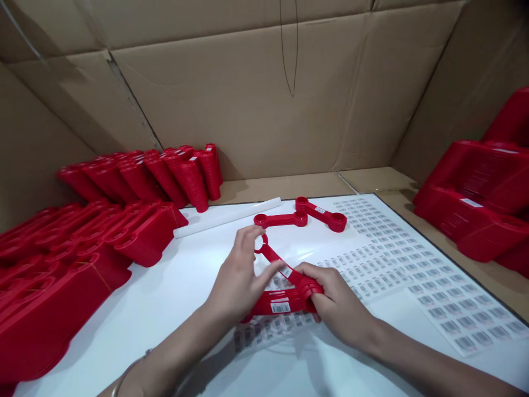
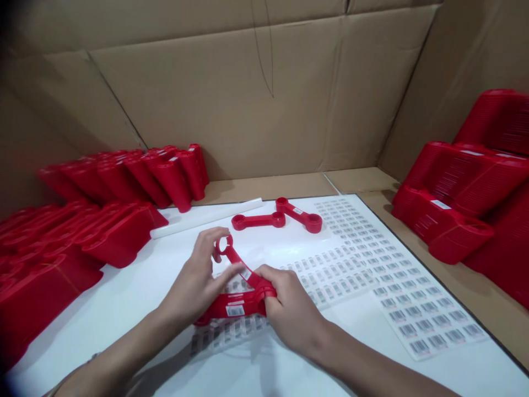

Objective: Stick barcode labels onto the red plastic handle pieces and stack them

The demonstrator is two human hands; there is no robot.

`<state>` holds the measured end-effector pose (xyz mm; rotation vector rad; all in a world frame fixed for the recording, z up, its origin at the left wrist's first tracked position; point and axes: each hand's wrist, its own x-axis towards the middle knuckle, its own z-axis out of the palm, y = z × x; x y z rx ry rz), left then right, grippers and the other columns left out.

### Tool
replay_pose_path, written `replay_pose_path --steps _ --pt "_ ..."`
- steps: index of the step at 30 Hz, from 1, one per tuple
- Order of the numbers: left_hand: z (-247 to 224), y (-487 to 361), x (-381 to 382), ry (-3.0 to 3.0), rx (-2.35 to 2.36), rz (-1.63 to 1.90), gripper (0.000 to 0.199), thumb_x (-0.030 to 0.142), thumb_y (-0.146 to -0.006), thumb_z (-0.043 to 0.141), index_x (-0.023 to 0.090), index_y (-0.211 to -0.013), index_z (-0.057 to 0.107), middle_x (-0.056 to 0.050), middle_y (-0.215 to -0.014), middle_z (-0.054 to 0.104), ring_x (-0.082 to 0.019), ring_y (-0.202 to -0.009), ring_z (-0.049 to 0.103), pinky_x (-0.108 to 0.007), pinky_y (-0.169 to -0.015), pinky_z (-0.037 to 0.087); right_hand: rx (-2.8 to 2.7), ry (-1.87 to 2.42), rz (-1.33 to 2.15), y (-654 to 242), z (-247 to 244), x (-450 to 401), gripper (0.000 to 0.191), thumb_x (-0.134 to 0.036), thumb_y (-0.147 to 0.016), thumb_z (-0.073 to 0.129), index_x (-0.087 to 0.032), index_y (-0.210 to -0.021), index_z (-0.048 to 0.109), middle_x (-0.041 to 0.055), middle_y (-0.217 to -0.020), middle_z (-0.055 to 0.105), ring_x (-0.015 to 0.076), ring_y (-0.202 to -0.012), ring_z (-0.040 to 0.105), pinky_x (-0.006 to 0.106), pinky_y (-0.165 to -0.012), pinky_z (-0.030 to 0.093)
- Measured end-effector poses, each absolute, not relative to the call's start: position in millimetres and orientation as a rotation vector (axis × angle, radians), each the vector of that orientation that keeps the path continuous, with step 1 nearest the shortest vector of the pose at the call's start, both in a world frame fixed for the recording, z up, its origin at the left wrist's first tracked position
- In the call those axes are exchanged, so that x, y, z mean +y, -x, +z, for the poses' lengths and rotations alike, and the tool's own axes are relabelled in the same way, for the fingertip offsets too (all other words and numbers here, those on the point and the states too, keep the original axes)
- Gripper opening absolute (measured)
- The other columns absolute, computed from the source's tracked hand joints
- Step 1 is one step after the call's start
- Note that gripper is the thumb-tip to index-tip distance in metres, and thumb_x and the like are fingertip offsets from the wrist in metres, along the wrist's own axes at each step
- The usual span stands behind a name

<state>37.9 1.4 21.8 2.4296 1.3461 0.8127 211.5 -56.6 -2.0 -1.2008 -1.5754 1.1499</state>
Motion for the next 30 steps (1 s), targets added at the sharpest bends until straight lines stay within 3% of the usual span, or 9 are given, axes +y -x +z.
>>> replay_pose_path --steps 2,4,8,13,16,18,22,30 --pt "26.7 -32.2 6.6 -2.299 1.311 0.915 0.023 0.035 -0.090 0.044 0.023 -0.109 0.046 -0.005 -0.110 0.050 -0.015 -0.084 0.054 -0.030 -0.071 0.048 -1.577 1.201 1.165 -212.8 -0.8 -56.4 0.029 -0.002 -0.060 0.032 -0.018 -0.070 0.054 -0.0049 -0.058 0.050 0.0095 -0.052 0.043 0.022 -0.053 0.034" --pt "30.5 -27.3 9.9 -2.201 1.291 1.018 0.015 0.030 -0.090 0.043 0.021 -0.097 0.053 -0.003 -0.100 0.051 -0.012 -0.074 0.052 -0.027 -0.067 0.047 -1.572 1.219 1.155 -214.9 0.1 -55.2 0.030 -0.001 -0.060 0.032 -0.018 -0.070 0.055 -0.0041 -0.060 0.053 0.0100 -0.054 0.045 0.022 -0.054 0.034" --pt "33.7 -22.7 8.7 -2.171 1.215 1.061 0.013 0.024 -0.088 0.044 0.021 -0.093 0.056 -0.003 -0.096 0.051 -0.014 -0.082 0.053 -0.027 -0.070 0.047 -1.509 1.280 1.116 -220.6 0.0 -51.2 0.028 -0.002 -0.063 0.033 -0.017 -0.069 0.055 -0.0025 -0.064 0.056 0.0112 -0.058 0.048 0.022 -0.052 0.034" --pt "39.2 -17.1 10.7 -2.299 1.106 0.741 0.015 0.025 -0.087 0.042 0.019 -0.083 0.055 -0.003 -0.088 0.056 -0.015 -0.081 0.052 -0.028 -0.074 0.043 -1.418 1.282 1.115 -224.7 -2.7 -49.0 0.028 -0.002 -0.064 0.034 -0.018 -0.072 0.055 -0.0037 -0.062 0.053 0.0103 -0.054 0.045 0.022 -0.051 0.033" --pt "41.2 -10.1 18.1 -2.341 1.117 0.404 0.030 0.035 -0.090 0.036 0.018 -0.074 0.054 -0.003 -0.079 0.057 -0.015 -0.072 0.051 -0.027 -0.067 0.041 -1.453 1.276 1.121 -223.0 -4.6 -50.1 0.027 -0.003 -0.065 0.034 -0.018 -0.072 0.056 -0.0033 -0.062 0.053 0.0107 -0.055 0.046 0.022 -0.052 0.033" --pt "39.0 -4.6 22.8 -2.352 1.222 0.291 0.032 0.037 -0.090 0.034 0.018 -0.078 0.057 -0.003 -0.079 0.058 -0.016 -0.070 0.052 -0.027 -0.065 0.040 -1.503 1.283 1.130 -220.1 -6.1 -51.3 0.026 -0.002 -0.064 0.035 -0.018 -0.070 0.055 -0.0022 -0.066 0.056 0.0115 -0.059 0.049 0.022 -0.055 0.035" --pt "28.3 3.6 25.8 -2.343 1.339 0.141 0.023 0.033 -0.082 0.047 0.020 -0.094 0.062 -0.005 -0.097 0.060 -0.018 -0.077 0.056 -0.028 -0.068 0.041 -1.538 1.316 1.195 -213.7 -10.3 -53.2 0.025 -0.002 -0.063 0.034 -0.018 -0.067 0.052 -0.0030 -0.063 0.055 0.0114 -0.059 0.048 0.022 -0.055 0.035" --pt "25.2 -0.8 19.0 -2.381 1.355 0.044 0.017 0.027 -0.079 0.046 0.019 -0.078 0.060 -0.006 -0.088 0.061 -0.019 -0.073 0.056 -0.028 -0.064 0.039 -1.494 1.337 1.243 -212.2 -13.4 -53.6 0.022 -0.003 -0.063 0.033 -0.019 -0.064 0.049 -0.0043 -0.058 0.051 0.0105 -0.052 0.045 0.022 -0.050 0.033"
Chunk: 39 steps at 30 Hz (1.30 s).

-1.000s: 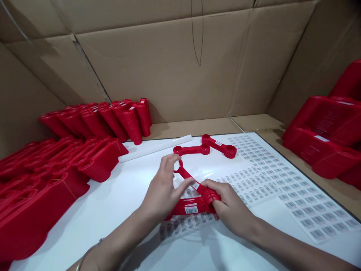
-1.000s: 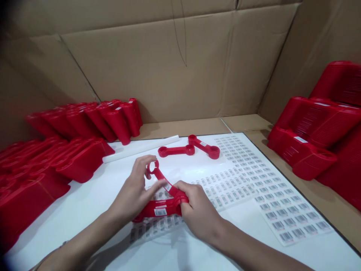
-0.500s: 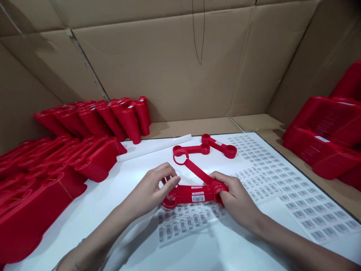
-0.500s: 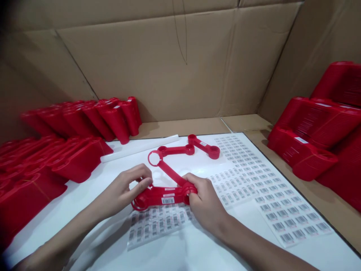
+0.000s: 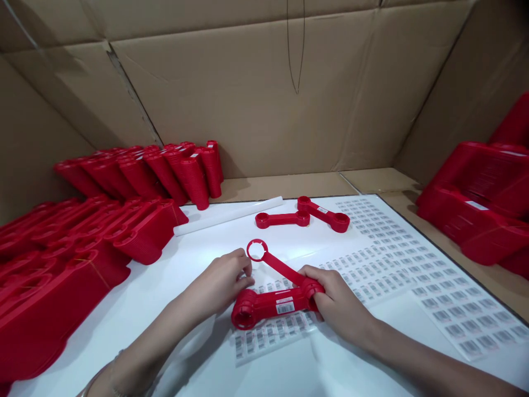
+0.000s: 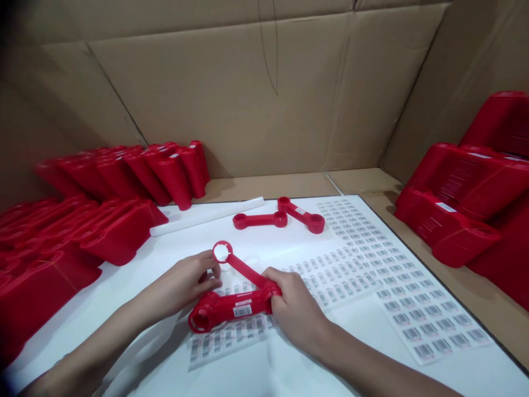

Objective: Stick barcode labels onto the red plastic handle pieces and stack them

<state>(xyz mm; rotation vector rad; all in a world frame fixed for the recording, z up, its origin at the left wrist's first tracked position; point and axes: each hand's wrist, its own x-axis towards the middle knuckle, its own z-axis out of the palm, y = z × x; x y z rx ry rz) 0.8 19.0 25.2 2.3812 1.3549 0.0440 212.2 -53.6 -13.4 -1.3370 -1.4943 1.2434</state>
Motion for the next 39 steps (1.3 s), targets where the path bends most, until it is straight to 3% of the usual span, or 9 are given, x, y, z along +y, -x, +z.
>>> replay_pose_path --steps 8,16,20,25,39 --pt "25.5 -2.6 16.1 -2.338 1.382 0.073 0.021 0.023 -0.076 0.045 0.018 -0.091 0.059 -0.008 -0.091 0.062 -0.024 -0.087 0.057 -0.033 -0.073 0.043 -1.526 1.363 1.199 -212.6 -13.3 -52.0 0.024 -0.003 -0.061 0.034 -0.019 -0.064 0.050 -0.0041 -0.057 0.052 0.0111 -0.053 0.047 0.022 -0.052 0.034" --pt "26.9 -5.6 13.2 -2.271 1.420 0.057 0.016 0.021 -0.077 0.043 0.018 -0.085 0.057 -0.007 -0.089 0.061 -0.021 -0.080 0.057 -0.031 -0.068 0.042 -1.523 1.349 1.212 -211.6 -12.9 -53.2 0.024 -0.003 -0.060 0.032 -0.019 -0.064 0.049 -0.0048 -0.057 0.050 0.0097 -0.051 0.045 0.021 -0.050 0.033" --pt "23.5 -5.0 13.6 -2.319 1.505 0.054 0.016 0.029 -0.079 0.045 0.019 -0.086 0.056 -0.007 -0.089 0.060 -0.022 -0.079 0.056 -0.031 -0.068 0.041 -1.517 1.350 1.217 -212.2 -13.4 -52.9 0.024 -0.003 -0.062 0.032 -0.019 -0.065 0.050 -0.0048 -0.057 0.050 0.0096 -0.050 0.045 0.021 -0.049 0.033" --pt "18.4 -3.5 14.4 -2.397 1.477 -0.023 0.016 0.028 -0.082 0.042 0.019 -0.075 0.053 -0.006 -0.084 0.058 -0.022 -0.078 0.054 -0.031 -0.066 0.039 -1.535 1.378 1.203 -213.0 -15.0 -51.7 0.024 -0.003 -0.063 0.032 -0.019 -0.065 0.051 -0.0048 -0.057 0.051 0.0093 -0.051 0.045 0.021 -0.050 0.033" --pt "20.8 -5.9 16.5 -2.253 1.508 -0.001 0.015 0.028 -0.081 0.043 0.018 -0.086 0.053 -0.007 -0.091 0.059 -0.022 -0.081 0.056 -0.032 -0.070 0.042 -1.545 1.392 1.213 -212.5 -13.8 -52.7 0.023 -0.003 -0.064 0.033 -0.019 -0.066 0.049 -0.0043 -0.061 0.052 0.0101 -0.056 0.046 0.021 -0.051 0.034"
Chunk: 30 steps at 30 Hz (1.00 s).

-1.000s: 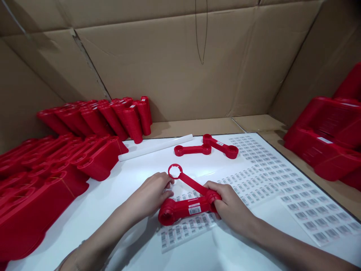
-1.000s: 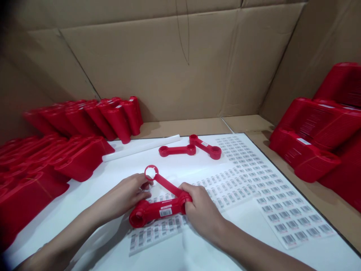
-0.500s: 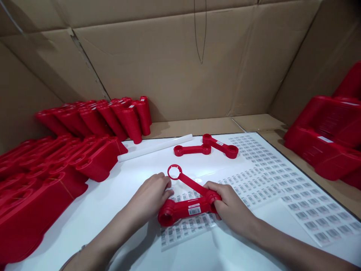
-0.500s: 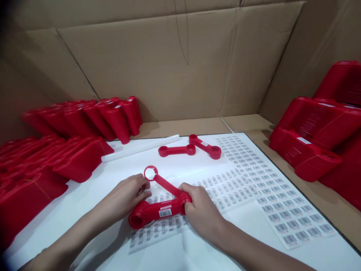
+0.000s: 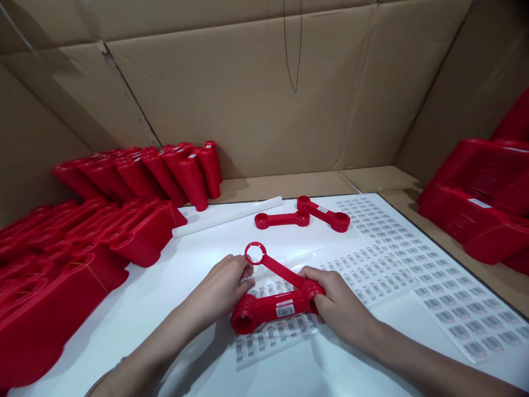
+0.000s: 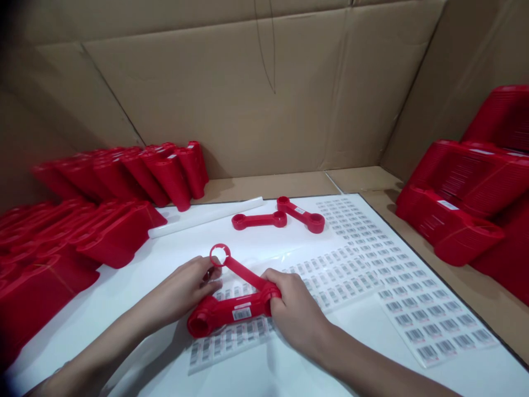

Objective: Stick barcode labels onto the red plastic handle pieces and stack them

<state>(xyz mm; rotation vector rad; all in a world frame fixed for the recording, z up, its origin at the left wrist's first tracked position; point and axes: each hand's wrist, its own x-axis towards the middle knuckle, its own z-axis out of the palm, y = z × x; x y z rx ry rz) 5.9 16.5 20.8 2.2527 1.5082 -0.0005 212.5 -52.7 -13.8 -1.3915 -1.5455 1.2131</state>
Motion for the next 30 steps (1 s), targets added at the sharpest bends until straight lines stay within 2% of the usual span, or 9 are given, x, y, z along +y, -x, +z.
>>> replay_pose_path --steps 9,17,21,25,28,30 --pt "20.0 -7.6 18.2 -2.233 1.507 0.064 0.011 0.026 -0.078 0.046 0.019 -0.081 0.053 -0.004 -0.084 0.060 -0.020 -0.075 0.055 -0.030 -0.064 0.040 -1.562 1.401 1.182 -213.4 -14.8 -51.4 0.025 -0.002 -0.064 0.033 -0.019 -0.067 0.051 -0.0040 -0.062 0.055 0.0105 -0.057 0.047 0.021 -0.052 0.034" --pt "44.2 -0.8 17.0 -2.283 1.244 0.206 0.019 0.035 -0.082 0.047 0.020 -0.077 0.058 -0.002 -0.087 0.056 -0.017 -0.079 0.053 -0.029 -0.074 0.041 -1.482 1.408 1.177 -215.3 -16.8 -47.4 0.024 -0.002 -0.063 0.032 -0.019 -0.064 0.050 -0.0043 -0.057 0.051 0.0101 -0.054 0.047 0.021 -0.051 0.034" --pt "53.0 -6.5 13.1 -2.196 1.233 0.380 0.024 0.040 -0.083 0.048 0.019 -0.075 0.058 0.000 -0.072 0.055 -0.014 -0.068 0.048 -0.026 -0.065 0.039 -1.444 1.407 1.210 -215.2 -18.7 -45.7 0.023 -0.004 -0.065 0.032 -0.019 -0.065 0.050 -0.0040 -0.057 0.050 0.0104 -0.053 0.046 0.021 -0.049 0.034" --pt "50.5 -18.0 7.9 -1.941 1.277 0.561 0.027 0.043 -0.080 0.052 0.017 -0.074 0.058 0.003 -0.058 0.046 -0.011 -0.055 0.038 -0.022 -0.052 0.030 -1.463 1.405 1.191 -213.5 -17.5 -45.6 0.025 -0.004 -0.066 0.033 -0.018 -0.067 0.053 -0.0034 -0.058 0.051 0.0107 -0.052 0.045 0.021 -0.048 0.033" --pt "47.7 -25.6 1.6 -1.685 1.197 0.545 0.030 0.047 -0.078 0.056 0.017 -0.074 0.056 0.007 -0.051 0.034 -0.007 -0.046 0.027 -0.020 -0.044 0.020 -1.509 1.376 1.150 -211.2 -13.5 -48.9 0.027 -0.003 -0.063 0.033 -0.018 -0.068 0.055 -0.0023 -0.062 0.055 0.0111 -0.056 0.047 0.022 -0.052 0.034" --pt "46.2 -28.8 -2.1 -1.578 1.150 0.501 0.029 0.047 -0.077 0.058 0.017 -0.074 0.056 0.008 -0.050 0.033 -0.006 -0.044 0.024 -0.019 -0.042 0.018 -1.530 1.346 1.143 -209.6 -10.3 -51.9 0.026 -0.002 -0.063 0.033 -0.018 -0.068 0.054 -0.0022 -0.063 0.056 0.0111 -0.057 0.047 0.022 -0.053 0.035"
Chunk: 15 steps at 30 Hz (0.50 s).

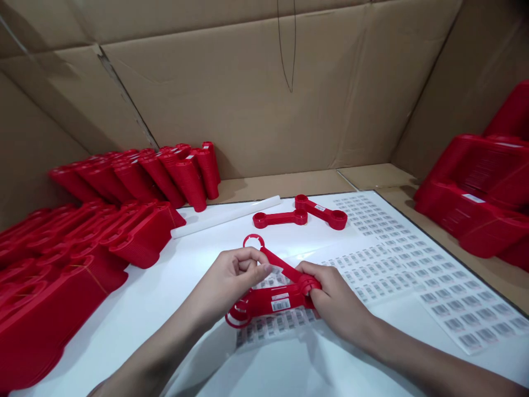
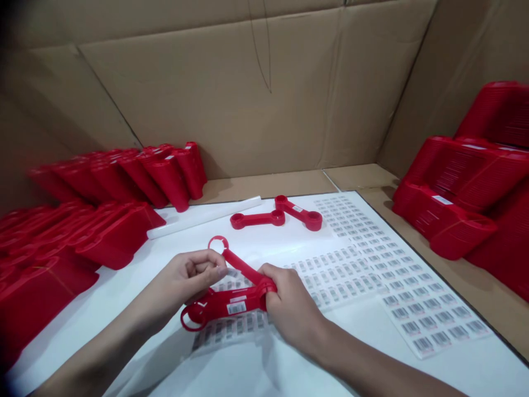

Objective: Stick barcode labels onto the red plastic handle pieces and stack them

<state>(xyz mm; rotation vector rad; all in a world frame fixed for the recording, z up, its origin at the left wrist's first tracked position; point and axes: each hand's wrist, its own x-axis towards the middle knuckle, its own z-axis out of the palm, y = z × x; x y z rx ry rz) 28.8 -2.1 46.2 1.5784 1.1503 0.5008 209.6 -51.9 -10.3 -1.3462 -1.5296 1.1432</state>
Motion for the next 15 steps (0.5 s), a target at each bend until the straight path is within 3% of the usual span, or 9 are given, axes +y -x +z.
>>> replay_pose_path --steps 15 --pt "38.0 -38.3 -6.0 -1.516 1.152 0.442 0.029 0.047 -0.076 0.057 0.018 -0.079 0.057 0.009 -0.045 0.032 -0.005 -0.038 0.022 -0.019 -0.039 0.014 -1.578 1.317 1.085 -208.2 -4.5 -56.2 0.023 -0.003 -0.060 0.036 -0.018 -0.066 0.052 -0.0016 -0.064 0.058 0.0118 -0.059 0.048 0.022 -0.055 0.033"
